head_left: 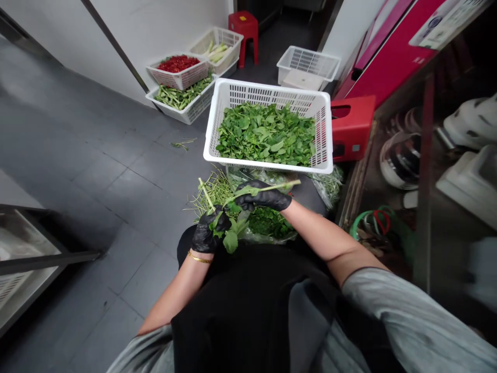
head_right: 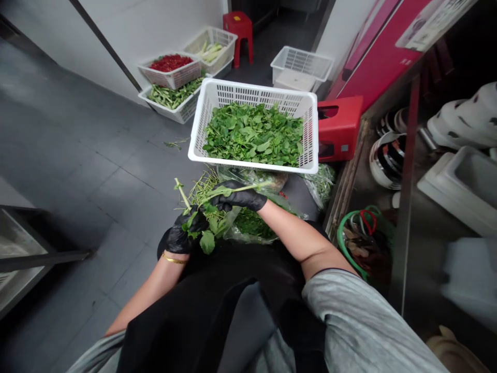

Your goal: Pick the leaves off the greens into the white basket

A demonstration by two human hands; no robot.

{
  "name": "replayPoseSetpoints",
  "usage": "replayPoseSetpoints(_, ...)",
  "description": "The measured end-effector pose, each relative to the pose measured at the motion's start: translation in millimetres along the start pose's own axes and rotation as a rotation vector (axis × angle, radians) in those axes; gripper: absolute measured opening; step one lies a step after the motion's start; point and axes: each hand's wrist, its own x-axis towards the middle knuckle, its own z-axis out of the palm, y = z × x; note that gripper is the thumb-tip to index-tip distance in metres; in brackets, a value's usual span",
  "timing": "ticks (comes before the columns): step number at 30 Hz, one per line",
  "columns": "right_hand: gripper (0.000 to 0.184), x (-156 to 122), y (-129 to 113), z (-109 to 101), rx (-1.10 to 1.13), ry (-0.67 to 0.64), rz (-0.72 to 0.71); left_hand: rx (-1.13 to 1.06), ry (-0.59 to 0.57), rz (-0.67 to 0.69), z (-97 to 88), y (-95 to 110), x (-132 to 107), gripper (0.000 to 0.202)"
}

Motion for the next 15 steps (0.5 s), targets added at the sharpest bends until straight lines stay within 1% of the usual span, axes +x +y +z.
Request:
replayPoseSetpoints(1,0.026,-2.7,-0.5,-5.9,0.032,0.061,-0.008,0.012,-0.007,0.029,-1.6,1.8,-0.8,0.023)
replayPoseSetpoints(4,0.027,-7.9,5.8,-18.8,0.183,0.352,-0.017,0.035,-0.021,0.078,-5.2,7.3,-1.4,0.016)
replayPoseSetpoints(5,0.028,-9.4,10.9,-20.4,0.208,0.415,0.004,0.022,-0.014,0.080,-5.6,8.7,-0.8,0.015)
replayPoseSetpoints(6,0.028,-11.1,17.0,-20.3,0.212,0.430,0.041,-0.001,-0.001,0.083,-5.6,9.7,0.1,0.016)
replayPoseSetpoints(7,0.028,-13.0,23.3,-18.5,0.209,0.405,0.085,-0.025,0.013,0.086,-5.3,10.2,1.2,0.018)
replayPoseSetpoints(9,0.033,-16.4,34.0,-11.3,0.236,0.308,0.138,-0.063,0.043,0.088,-3.8,10.0,3.6,0.024)
replayPoseSetpoints(11,0.041,-16.3,38.4,-2.4,0.314,0.195,0.113,-0.074,0.063,0.062,-1.8,8.6,5.3,0.026)
replayPoseSetpoints(12,0.043,-13.9,38.1,1.9,0.355,0.163,0.084,-0.072,0.072,0.046,-0.6,7.7,5.5,0.026)
replayPoseSetpoints(13,0.044,-10.0,36.5,5.8,0.383,0.151,0.065,-0.068,0.081,0.033,0.6,6.7,5.4,0.025)
replayPoseSetpoints(15,0.044,1.3,31.4,11.9,0.398,0.172,0.090,-0.055,0.093,0.018,2.8,4.7,3.9,0.020)
